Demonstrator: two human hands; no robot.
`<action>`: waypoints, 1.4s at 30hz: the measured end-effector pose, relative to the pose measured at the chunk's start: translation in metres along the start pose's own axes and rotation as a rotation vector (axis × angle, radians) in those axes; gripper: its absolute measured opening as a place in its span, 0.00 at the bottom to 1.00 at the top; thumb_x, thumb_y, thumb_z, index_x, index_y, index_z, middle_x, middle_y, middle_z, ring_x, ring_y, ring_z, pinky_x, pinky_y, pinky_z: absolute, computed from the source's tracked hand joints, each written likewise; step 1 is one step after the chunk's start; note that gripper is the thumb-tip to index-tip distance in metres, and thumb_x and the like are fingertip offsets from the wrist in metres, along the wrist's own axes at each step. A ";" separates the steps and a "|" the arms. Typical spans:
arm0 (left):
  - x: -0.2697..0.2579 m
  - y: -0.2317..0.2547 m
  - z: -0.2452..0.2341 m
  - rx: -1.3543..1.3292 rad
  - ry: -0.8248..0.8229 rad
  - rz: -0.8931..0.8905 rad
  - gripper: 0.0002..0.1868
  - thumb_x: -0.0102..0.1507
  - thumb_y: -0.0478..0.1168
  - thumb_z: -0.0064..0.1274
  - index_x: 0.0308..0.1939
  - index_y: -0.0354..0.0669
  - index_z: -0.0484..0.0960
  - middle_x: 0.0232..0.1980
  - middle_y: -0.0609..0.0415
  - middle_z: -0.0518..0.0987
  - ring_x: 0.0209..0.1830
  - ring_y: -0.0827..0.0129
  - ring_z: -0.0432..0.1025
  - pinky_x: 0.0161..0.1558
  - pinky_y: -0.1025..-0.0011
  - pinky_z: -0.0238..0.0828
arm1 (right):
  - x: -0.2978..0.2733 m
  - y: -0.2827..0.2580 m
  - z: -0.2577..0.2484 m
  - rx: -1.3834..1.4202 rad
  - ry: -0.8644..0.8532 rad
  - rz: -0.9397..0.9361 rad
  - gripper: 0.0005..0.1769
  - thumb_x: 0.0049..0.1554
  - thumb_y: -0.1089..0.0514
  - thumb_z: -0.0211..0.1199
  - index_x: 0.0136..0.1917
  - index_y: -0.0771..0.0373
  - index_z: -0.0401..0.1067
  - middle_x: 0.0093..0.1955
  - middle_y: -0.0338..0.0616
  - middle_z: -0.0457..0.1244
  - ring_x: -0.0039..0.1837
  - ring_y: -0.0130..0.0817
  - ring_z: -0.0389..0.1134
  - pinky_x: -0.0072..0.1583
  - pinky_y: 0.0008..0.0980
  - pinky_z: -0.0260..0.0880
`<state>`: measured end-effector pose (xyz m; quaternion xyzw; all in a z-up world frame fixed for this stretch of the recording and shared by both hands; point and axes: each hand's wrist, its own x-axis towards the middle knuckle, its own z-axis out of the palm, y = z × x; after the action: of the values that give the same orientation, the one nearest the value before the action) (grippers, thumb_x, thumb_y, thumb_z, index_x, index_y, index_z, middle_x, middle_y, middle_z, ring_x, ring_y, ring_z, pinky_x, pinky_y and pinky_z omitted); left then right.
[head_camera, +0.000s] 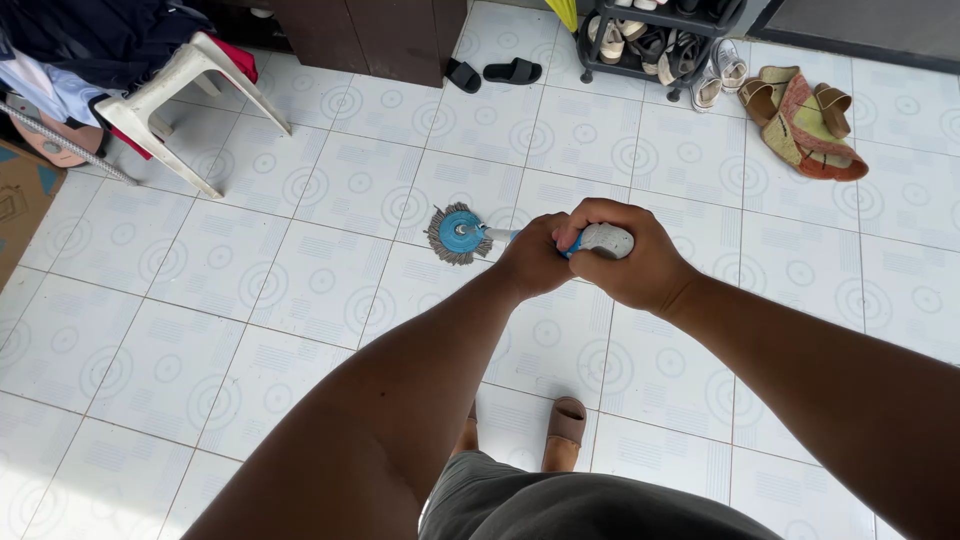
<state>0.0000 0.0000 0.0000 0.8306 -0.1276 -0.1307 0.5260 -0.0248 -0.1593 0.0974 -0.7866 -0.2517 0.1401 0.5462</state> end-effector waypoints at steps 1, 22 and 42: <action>0.006 0.007 0.009 0.003 -0.010 0.006 0.19 0.55 0.41 0.65 0.49 0.47 0.80 0.50 0.57 0.81 0.52 0.67 0.77 0.54 0.67 0.77 | -0.009 0.004 -0.010 0.000 0.012 0.002 0.09 0.48 0.68 0.58 0.44 0.61 0.73 0.47 0.39 0.69 0.54 0.29 0.70 0.57 0.31 0.74; 0.083 0.083 0.202 0.021 -0.532 0.408 0.18 0.62 0.46 0.60 0.56 0.50 0.79 0.54 0.57 0.83 0.57 0.66 0.77 0.61 0.65 0.75 | -0.171 0.007 -0.104 -0.323 0.497 0.378 0.10 0.51 0.65 0.63 0.48 0.61 0.76 0.44 0.41 0.71 0.46 0.30 0.73 0.49 0.31 0.75; 0.049 0.048 0.026 0.646 -0.492 0.204 0.17 0.60 0.52 0.61 0.52 0.61 0.81 0.54 0.64 0.80 0.57 0.66 0.74 0.54 0.64 0.73 | -0.060 0.028 -0.006 0.122 0.232 0.055 0.15 0.55 0.68 0.64 0.53 0.57 0.66 0.63 0.39 0.66 0.61 0.30 0.70 0.58 0.33 0.75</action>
<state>0.0331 -0.0589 0.0283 0.8800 -0.3658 -0.2257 0.2024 -0.0650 -0.2052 0.0700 -0.7695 -0.1562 0.0783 0.6143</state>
